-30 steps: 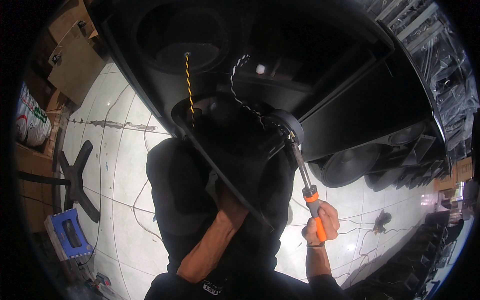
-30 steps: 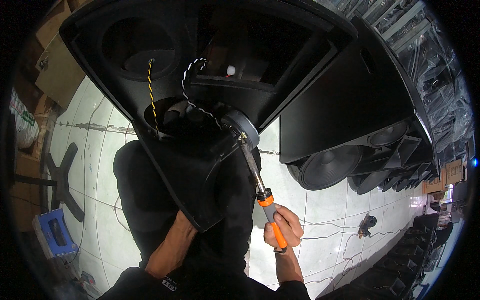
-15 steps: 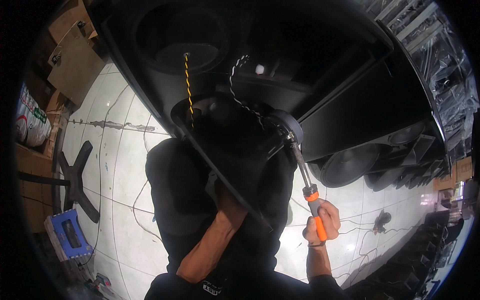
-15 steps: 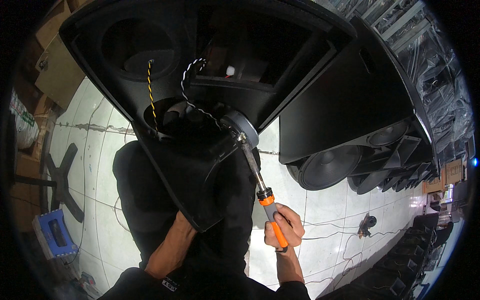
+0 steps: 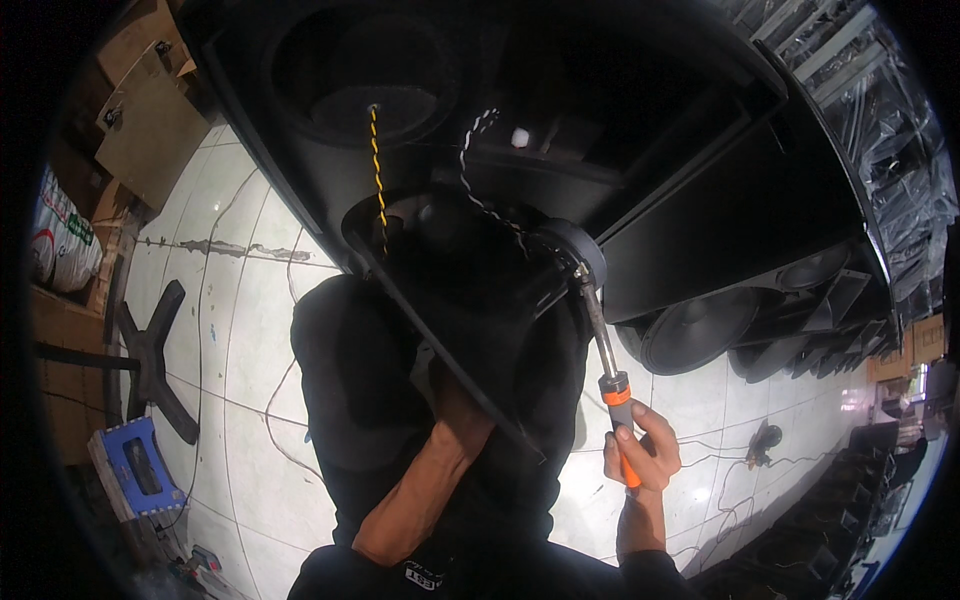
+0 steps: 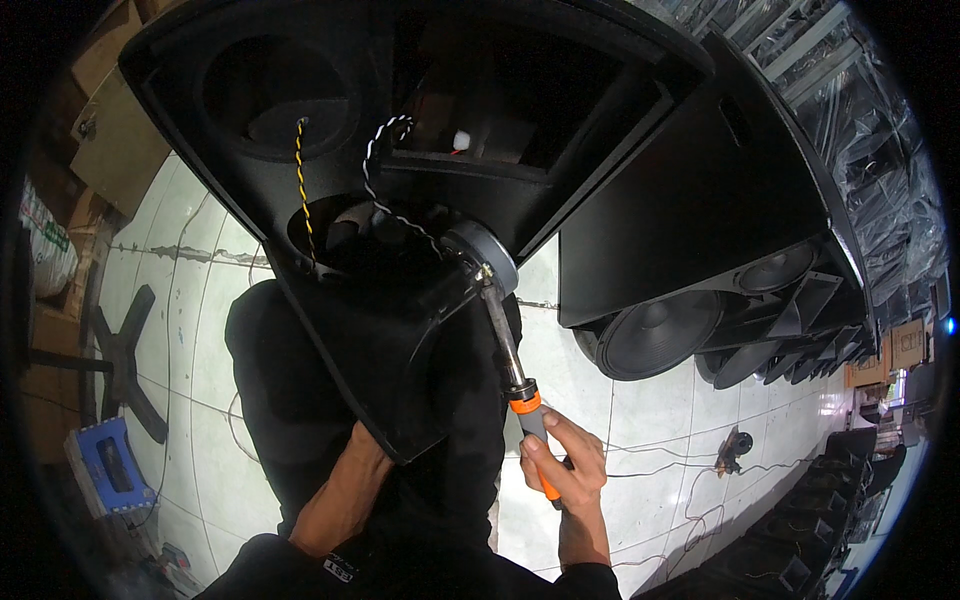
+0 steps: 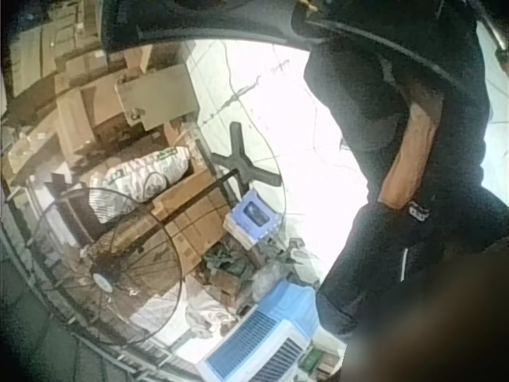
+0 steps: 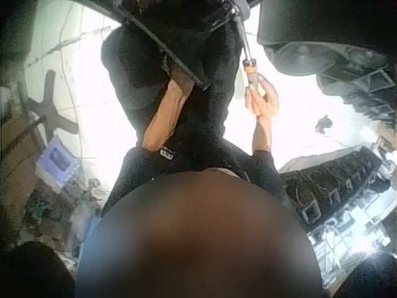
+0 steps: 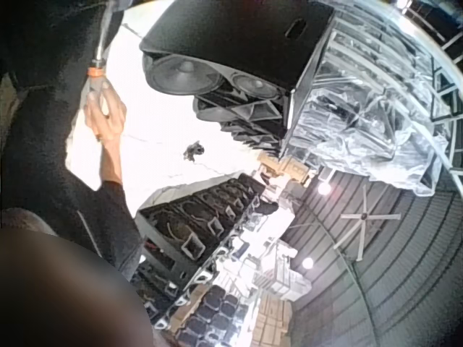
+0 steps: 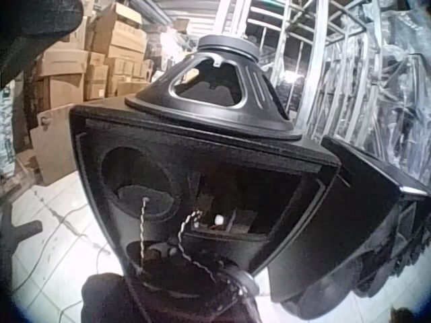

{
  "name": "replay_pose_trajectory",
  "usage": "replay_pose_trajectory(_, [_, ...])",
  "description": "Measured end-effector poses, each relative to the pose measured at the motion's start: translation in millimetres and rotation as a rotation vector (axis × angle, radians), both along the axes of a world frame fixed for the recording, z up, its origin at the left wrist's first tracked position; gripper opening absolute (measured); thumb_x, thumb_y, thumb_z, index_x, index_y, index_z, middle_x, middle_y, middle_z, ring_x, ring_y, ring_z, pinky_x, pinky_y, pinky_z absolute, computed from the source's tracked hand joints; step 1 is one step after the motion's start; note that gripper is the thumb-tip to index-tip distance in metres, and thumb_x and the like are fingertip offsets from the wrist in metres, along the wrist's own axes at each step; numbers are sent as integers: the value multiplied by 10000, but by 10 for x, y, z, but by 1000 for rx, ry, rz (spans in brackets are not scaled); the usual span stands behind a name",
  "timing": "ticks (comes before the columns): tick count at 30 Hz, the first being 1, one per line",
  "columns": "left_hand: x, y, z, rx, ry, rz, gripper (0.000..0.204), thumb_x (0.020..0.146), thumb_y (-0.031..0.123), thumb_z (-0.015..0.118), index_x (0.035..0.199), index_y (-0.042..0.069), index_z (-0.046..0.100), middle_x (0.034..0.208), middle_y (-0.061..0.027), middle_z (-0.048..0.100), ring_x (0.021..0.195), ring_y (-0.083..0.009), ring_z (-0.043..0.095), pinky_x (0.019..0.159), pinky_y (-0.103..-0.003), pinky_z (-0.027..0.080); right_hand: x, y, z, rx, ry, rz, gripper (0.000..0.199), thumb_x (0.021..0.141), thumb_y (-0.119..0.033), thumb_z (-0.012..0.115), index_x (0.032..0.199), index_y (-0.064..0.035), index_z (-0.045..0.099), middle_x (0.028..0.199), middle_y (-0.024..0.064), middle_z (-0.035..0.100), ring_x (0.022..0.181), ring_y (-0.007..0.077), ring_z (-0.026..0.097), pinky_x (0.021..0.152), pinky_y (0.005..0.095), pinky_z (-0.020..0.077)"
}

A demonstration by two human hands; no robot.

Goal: The person sits on the floor and assembles a speaker unit by connecting wires, inserting a driver, and securing it with a screwdriver. They then use a soldering iron to solder the connections and finish by adjusting the speaker cone.

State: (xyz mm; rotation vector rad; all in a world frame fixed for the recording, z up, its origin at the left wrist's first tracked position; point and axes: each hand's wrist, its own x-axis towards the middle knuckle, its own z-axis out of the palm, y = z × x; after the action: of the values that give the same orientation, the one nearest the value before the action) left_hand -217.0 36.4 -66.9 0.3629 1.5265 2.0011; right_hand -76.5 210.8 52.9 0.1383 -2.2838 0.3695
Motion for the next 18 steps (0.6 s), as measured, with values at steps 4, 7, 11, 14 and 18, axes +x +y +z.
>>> replay_pose_trajectory(4, [10, 6, -11, 65, -263, 43, 344, 992, 100, 536, 1308, -24, 483, 1298, -98, 553, 1172, -195, 545, 979, -293, 476, -15, 32, 131, 100, -73, 39, 397, 679, -3, 817, 1030, -174, 742, 1113, 110, 630, 966, 281, 700, 754, 346, 632])
replay_pose_trajectory(7, [-34, 54, 231, -107, 52, 99, 334, 976, 91, 562, 1283, -28, 504, 1262, -99, 574, 1128, -196, 567, 952, -298, 488, -14, 41, 207, 144, -116, 43, 399, 679, -20, 826, 1030, -194, 749, 1106, 89, 627, 994, 263, 691, 765, 347, 637])
replay_pose_trajectory(11, [-58, 89, 305, -143, 80, 149, 300, 966, 69, 571, 1244, -35, 531, 1213, -99, 602, 1069, -195, 591, 899, -296, 506, -19, 36, 247, 164, -131, 39, 391, 681, -45, 830, 1028, -210, 753, 1102, 69, 631, 1019, 241, 678, 753, 314, 628])
replay_pose_trajectory(14, [-81, 100, 375, -31, -132, 176, 289, 957, 51, 579, 1228, -39, 539, 1194, -103, 610, 1053, -193, 598, 875, -290, 514, -6, 49, 262, 235, -162, 32, 382, 694, -64, 820, 1034, -225, 753, 1090, 48, 634, 1047, 217, 663, 725, 278, 609])
replay_pose_trajectory(18, [-27, 80, 176, 76, -261, 175, 283, 949, 47, 591, 1214, -42, 550, 1170, -107, 620, 1035, -198, 606, 868, -291, 517, -16, 49, 284, 282, -175, 45, 385, 700, -68, 806, 1041, -239, 753, 1062, 28, 639, 1067, 201, 652, 704, 254, 591])
